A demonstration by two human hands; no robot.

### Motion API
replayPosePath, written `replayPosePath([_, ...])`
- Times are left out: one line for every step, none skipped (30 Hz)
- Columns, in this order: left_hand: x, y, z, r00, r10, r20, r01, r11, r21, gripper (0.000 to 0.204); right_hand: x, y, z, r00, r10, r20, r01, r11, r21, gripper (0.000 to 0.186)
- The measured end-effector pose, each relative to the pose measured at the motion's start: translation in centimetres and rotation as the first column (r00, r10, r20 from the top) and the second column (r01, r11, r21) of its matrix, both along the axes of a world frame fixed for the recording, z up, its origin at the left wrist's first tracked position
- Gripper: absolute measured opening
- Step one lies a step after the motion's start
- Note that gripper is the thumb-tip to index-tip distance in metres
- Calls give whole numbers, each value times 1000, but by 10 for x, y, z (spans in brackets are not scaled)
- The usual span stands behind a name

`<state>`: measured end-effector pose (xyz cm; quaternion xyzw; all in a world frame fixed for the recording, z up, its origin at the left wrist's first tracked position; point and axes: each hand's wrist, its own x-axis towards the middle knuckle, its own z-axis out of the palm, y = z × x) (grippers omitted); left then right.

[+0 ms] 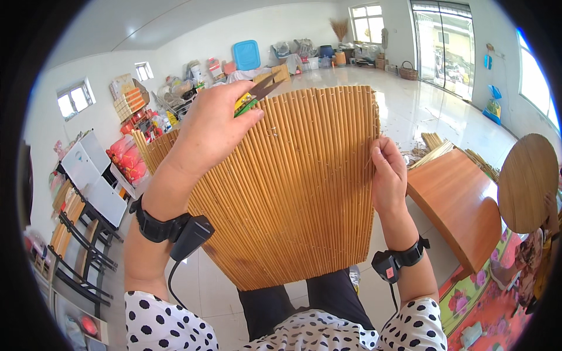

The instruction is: The person sits on the floor and weaves a bamboo mat by hand, threading a white string through the bamboo slats. They use a pair of scissors to cut the string and trim the edges of the mat.

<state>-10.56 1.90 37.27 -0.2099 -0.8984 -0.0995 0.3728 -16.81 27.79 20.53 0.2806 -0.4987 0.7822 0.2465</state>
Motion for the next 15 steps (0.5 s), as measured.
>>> replayPosePath([-1, -2, -1, 1000, -13, -14, 13, 1000, -3, 25, 0, -1, 0, 1000, 5, 2, -5, 1000, -6, 11])
replayPosePath([-2, -4, -1, 999, -26, -29, 26, 1000, -7, 27, 1, -2, 1, 1000, 8, 9, -8, 1000, -12, 11])
replayPosePath([-3, -5, -1, 998, -38, -44, 38, 999, -8, 29, 2, -3, 2, 1000, 12, 15, -12, 1000, -15, 11])
replayPosePath([-4, -6, -1, 999, -35, -33, 35, 999, -5, 29, 3, -3, 3, 1000, 17, 21, -16, 1000, -18, 11])
replayPosePath([-6, -7, -1, 999, -32, -21, 32, 999, -2, 28, 3, -3, 2, 1000, 5, 12, -5, 1000, -4, 11])
replayPosePath([-6, -7, 0, 1000, -26, -10, 26, 1000, -1, 28, 2, -2, 1, 1000, -3, 2, 3, 1000, 8, 11])
replayPosePath([-6, -7, 1, 1000, -2, 2, 2, 1000, -4, 27, 1, -2, 0, 1000, -11, -8, 11, 1000, 20, 11])
replayPosePath([-6, -6, 1, 1000, 23, 14, -23, 1000, -7, 26, 1, -2, 1, 1000, -7, -5, 8, 1000, 16, 11])
replayPosePath([-6, -5, 1, 999, 43, 27, -43, 999, -9, 26, 1, -2, 0, 1000, -8, -2, 8, 1000, 14, 11])
replayPosePath([-8, -5, 0, 999, 35, 11, -35, 999, -3, 25, 1, -2, 0, 1000, -9, 2, 9, 1000, 11, 11])
replayPosePath([-10, -5, -1, 1000, 27, -5, -27, 1000, 4, 25, 1, -2, 0, 1000, 1, 3, -1, 1000, 6, 11])
replayPosePath([-10, -5, -2, 1000, 20, -21, -20, 1000, 9, 25, 1, -2, 0, 1000, 10, 3, -10, 1000, 0, 10])
replayPosePath([-10, -3, -2, 999, 40, -17, -40, 999, 15, 25, 1, -2, 0, 1000, 20, 3, -20, 1000, -6, 10])
replayPosePath([-8, -1, -2, 998, 60, -13, -60, 998, 21, 25, 1, -2, 0, 1000, 16, 4, -16, 1000, -8, 10])
replayPosePath([-7, 1, -2, 997, 80, -8, -80, 996, 27, 25, 1, -2, 0, 1000, 13, 4, -13, 1000, -9, 10])
